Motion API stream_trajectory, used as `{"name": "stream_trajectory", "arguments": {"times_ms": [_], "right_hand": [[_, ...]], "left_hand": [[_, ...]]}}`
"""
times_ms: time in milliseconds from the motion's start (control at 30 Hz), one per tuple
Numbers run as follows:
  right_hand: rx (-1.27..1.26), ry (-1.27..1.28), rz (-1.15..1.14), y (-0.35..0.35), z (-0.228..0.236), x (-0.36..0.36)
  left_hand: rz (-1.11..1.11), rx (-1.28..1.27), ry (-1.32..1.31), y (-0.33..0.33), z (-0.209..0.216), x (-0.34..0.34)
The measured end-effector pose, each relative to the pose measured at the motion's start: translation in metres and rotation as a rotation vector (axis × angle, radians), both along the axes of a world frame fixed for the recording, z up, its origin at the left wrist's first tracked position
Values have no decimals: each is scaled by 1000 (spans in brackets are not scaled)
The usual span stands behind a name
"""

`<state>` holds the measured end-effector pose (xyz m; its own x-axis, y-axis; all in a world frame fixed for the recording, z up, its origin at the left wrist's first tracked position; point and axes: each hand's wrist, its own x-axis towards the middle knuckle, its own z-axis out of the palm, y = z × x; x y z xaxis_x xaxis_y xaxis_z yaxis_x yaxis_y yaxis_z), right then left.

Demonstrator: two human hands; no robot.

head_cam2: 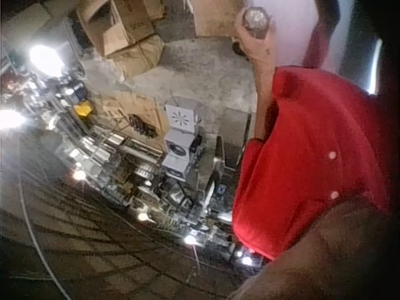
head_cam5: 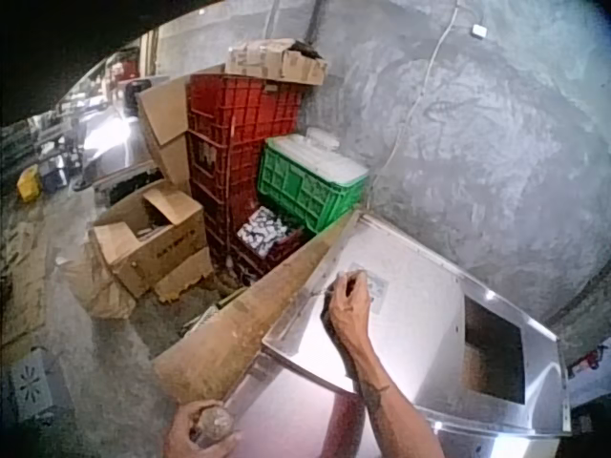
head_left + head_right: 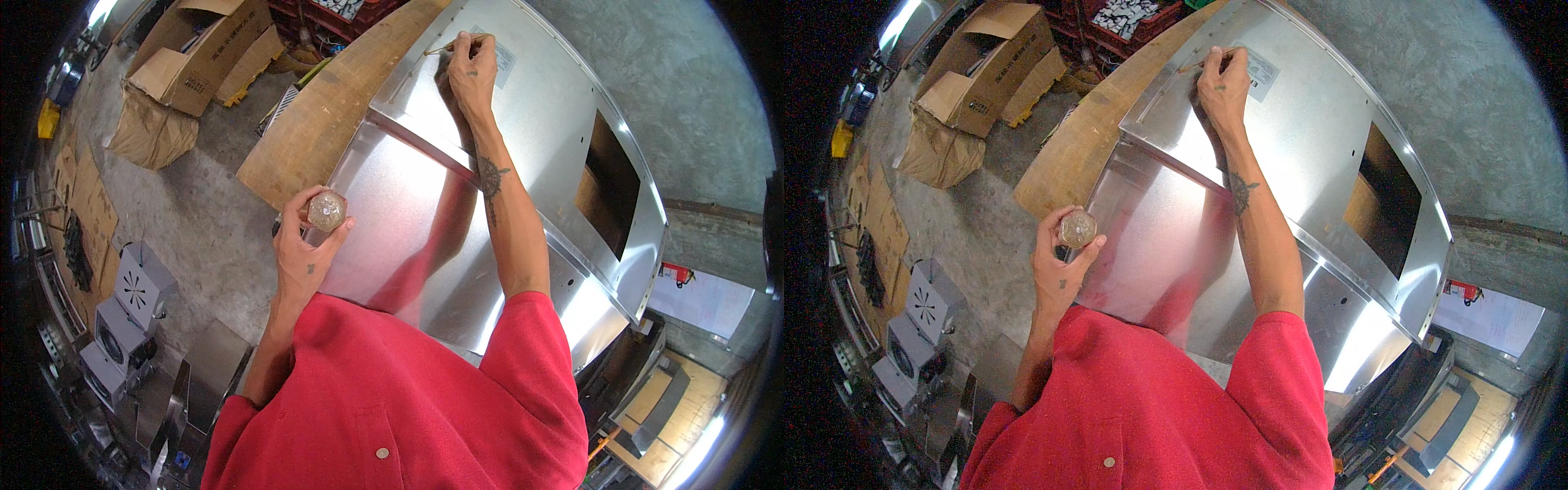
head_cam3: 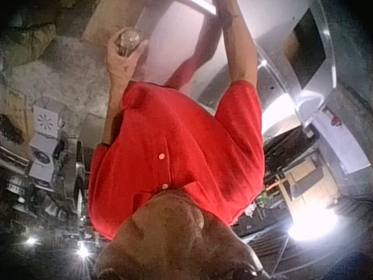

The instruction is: The person applies a viscous substance from a small jar onto the seams and edges of a stainless steel metal enclosure using a small brush. They work along the top, side, and bottom edges, repeatedly dipping the brush into the jar to reload the substance.

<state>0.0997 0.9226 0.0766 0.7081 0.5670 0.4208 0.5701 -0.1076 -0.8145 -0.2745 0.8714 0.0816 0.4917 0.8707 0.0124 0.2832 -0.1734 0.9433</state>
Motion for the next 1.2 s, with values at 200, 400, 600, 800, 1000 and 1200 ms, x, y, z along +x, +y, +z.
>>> {"name": "stream_trajectory", "arguments": {"times_ms": [200, 400, 600, 800, 1000, 1200], "right_hand": [[-12, 50, -11, 1, 4, -4], [9, -19, 3, 1, -2, 1], [28, -6, 0, 1, -1, 1], [12, -3, 6, 1, 3, -3], [7, 45, 9, 1, -2, 2], [33, 18, 1, 1, 1, -2]], "left_hand": [[13, 22, 16, 0, -7, -2], [11, 23, -8, 0, -3, 0], [-1, 17, -24, -1, -6, -2], [5, 3, 19, 0, -5, -3], [-8, 41, 39, 0, -1, -2], [-9, 25, 23, 0, -2, -3]]}}
